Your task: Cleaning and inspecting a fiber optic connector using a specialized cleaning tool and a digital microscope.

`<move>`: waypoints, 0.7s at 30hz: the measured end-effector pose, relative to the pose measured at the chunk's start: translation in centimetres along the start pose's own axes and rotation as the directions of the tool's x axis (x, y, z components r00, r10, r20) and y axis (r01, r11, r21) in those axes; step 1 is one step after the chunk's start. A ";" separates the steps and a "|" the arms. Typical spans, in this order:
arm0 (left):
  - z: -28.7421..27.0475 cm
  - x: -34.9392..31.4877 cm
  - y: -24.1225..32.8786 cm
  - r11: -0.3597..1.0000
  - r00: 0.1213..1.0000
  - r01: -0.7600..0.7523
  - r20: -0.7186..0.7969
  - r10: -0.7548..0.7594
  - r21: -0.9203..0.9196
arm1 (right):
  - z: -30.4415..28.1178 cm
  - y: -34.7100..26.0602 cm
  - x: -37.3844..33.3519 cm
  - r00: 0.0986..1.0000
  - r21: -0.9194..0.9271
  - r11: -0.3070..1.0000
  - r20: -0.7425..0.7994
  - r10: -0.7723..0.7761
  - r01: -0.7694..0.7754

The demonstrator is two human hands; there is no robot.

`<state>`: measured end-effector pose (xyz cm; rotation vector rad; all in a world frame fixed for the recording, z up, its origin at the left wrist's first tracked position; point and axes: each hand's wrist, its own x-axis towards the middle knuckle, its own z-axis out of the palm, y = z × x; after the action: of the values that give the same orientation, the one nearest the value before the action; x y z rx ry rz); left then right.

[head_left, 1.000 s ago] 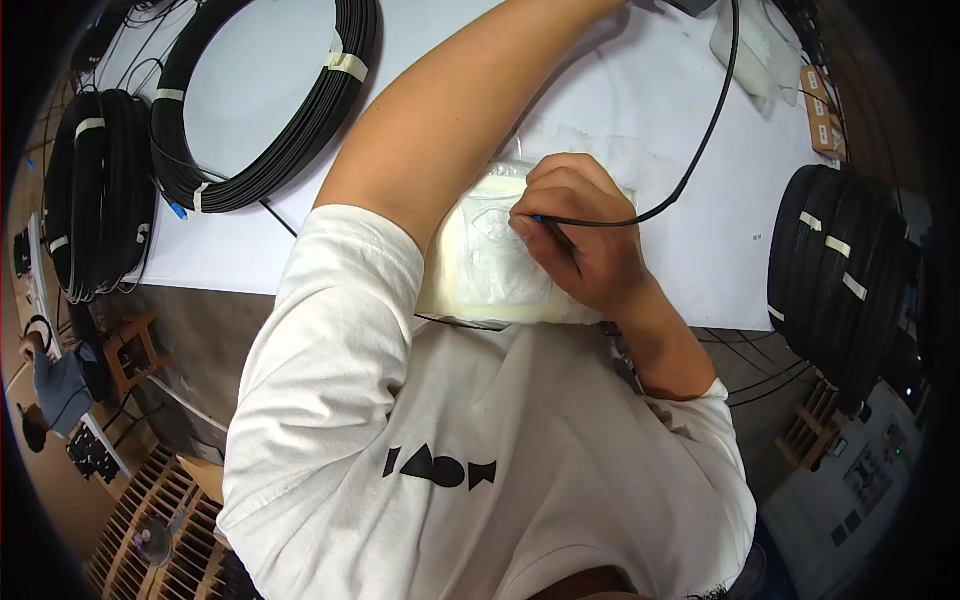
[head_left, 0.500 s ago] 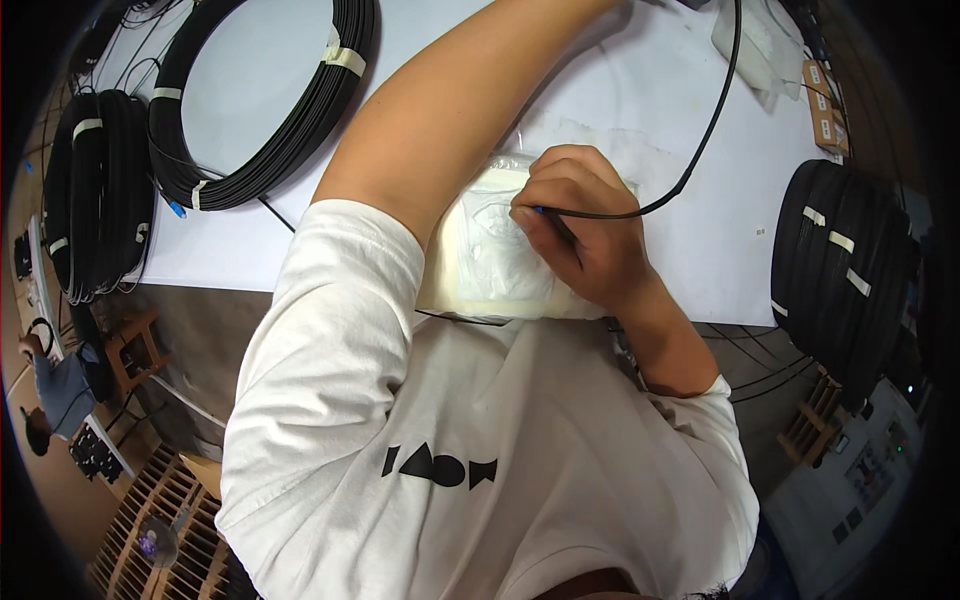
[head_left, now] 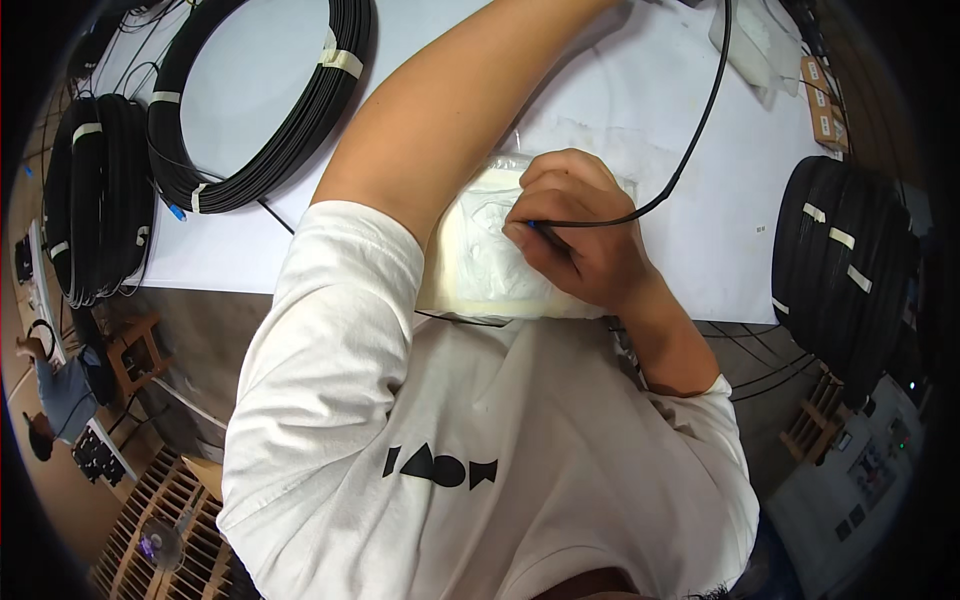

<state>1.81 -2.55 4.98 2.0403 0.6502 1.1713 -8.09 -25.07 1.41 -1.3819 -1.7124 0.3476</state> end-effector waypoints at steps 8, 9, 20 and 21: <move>0.7 -0.1 -0.8 0.998 0.997 -0.056 -0.054 0.055 -0.021 | 0.2 0.1 0.0 0.998 -0.034 0.999 -0.058 0.032 -0.034; 0.7 -0.1 -0.7 0.999 0.998 -0.044 -0.055 0.042 -0.027 | 0.1 0.1 0.0 1.000 -0.029 1.000 -0.027 0.011 -0.012; 0.2 -0.2 -0.2 1.000 1.000 -0.009 -0.005 0.009 -0.012 | 0.0 0.0 0.1 1.000 -0.029 1.000 -0.013 0.002 -0.003; 0.2 -0.2 -0.1 1.000 1.000 0.008 -0.002 -0.007 0.013 | 0.0 0.1 0.0 1.000 -0.022 1.000 -0.007 -0.017 0.017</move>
<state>1.87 -2.70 4.74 2.0464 0.6679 1.1678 -8.02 -25.03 1.41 -1.3823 -1.7263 0.3147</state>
